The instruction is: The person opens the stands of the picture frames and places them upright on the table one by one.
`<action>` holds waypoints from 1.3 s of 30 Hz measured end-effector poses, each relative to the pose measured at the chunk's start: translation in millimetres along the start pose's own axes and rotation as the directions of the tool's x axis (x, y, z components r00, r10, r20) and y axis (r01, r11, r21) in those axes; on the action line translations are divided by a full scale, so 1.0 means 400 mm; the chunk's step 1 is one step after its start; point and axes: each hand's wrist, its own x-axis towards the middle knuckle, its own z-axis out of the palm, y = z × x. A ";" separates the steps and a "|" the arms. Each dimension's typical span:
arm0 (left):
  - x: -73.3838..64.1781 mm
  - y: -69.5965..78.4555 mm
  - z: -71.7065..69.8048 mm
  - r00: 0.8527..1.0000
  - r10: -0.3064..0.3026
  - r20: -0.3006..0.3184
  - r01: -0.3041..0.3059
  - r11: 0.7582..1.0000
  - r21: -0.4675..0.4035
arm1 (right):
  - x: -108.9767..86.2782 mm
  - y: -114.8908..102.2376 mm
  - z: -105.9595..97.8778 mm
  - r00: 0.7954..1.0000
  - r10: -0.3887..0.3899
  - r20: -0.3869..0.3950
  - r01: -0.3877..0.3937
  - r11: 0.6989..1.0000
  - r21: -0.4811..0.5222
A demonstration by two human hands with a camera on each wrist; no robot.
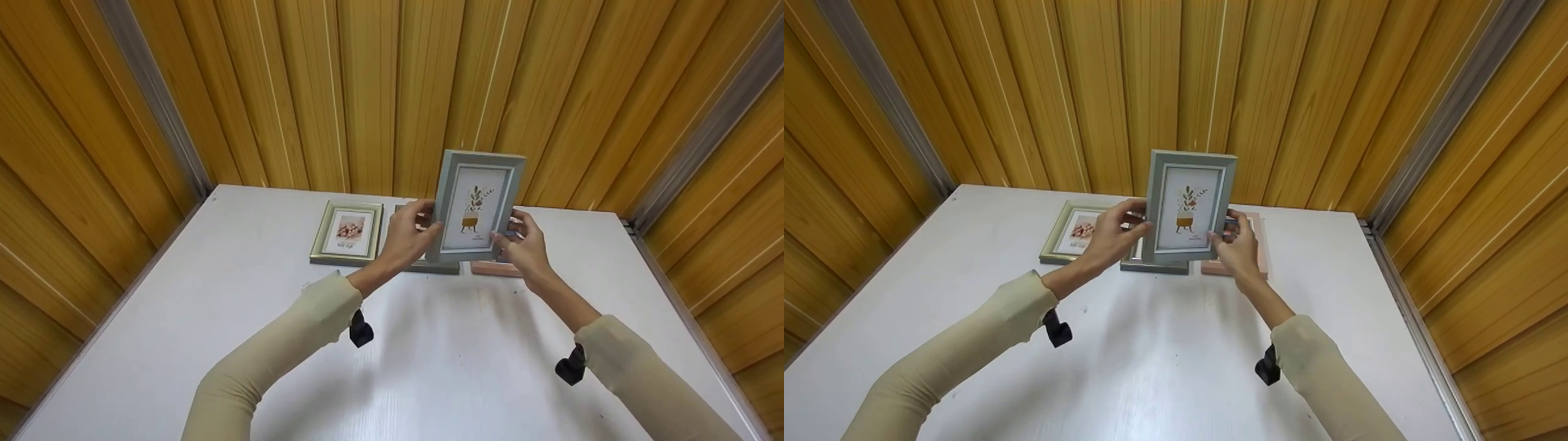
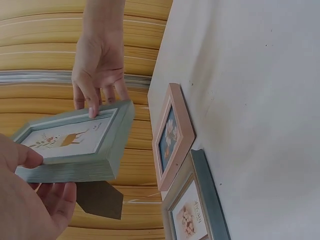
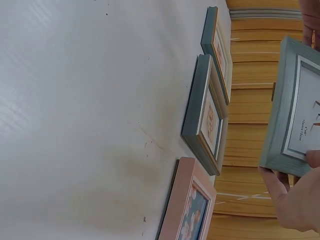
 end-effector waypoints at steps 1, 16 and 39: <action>0.003 -0.003 0.005 1.000 -0.008 -0.006 0.008 1.000 0.005 | 0.001 0.004 -0.004 1.000 -0.010 -0.011 0.010 1.000 -0.011; 0.061 -0.022 0.132 0.994 -0.053 -0.099 0.046 0.996 -0.071 | 0.022 0.052 -0.134 0.994 -0.092 -0.062 0.092 0.996 0.010; 0.098 0.023 0.384 0.896 -0.409 0.174 0.442 0.859 -0.258 | 0.040 0.144 -0.292 0.951 0.052 -0.304 -0.089 0.990 -0.108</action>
